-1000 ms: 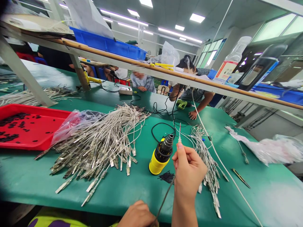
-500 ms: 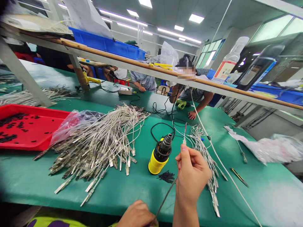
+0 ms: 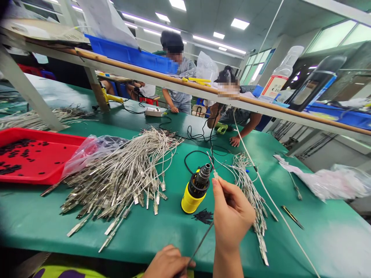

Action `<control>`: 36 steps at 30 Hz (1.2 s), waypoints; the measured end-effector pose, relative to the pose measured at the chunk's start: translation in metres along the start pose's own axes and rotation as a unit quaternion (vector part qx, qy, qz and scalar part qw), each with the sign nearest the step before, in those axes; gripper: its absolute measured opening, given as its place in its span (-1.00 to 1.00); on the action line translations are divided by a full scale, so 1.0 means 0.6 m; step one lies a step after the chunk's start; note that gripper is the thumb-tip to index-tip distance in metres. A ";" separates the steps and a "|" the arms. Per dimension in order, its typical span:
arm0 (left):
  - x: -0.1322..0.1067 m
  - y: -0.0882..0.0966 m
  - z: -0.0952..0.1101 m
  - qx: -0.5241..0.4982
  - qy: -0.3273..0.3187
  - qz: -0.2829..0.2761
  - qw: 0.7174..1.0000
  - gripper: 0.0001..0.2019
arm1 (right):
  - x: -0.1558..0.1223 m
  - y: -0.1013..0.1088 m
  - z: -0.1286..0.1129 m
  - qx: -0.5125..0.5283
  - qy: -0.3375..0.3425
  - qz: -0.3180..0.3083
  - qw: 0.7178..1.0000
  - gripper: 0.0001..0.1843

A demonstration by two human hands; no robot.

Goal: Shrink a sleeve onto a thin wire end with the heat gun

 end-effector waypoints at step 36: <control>-0.001 -0.008 0.002 -0.008 -0.039 0.040 0.998 -0.81 | -0.011 -0.034 0.009 0.012 -0.075 -0.063 0.995 -0.80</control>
Point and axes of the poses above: each hand's wrist, its own x-axis towards the middle knuckle, its own y-axis out of the back of the hand, z = x × y, the point moved 5 cm from there along x, towards the middle knuckle, and after that the axes turned 12 degrees about y, right-handed, at the moved point
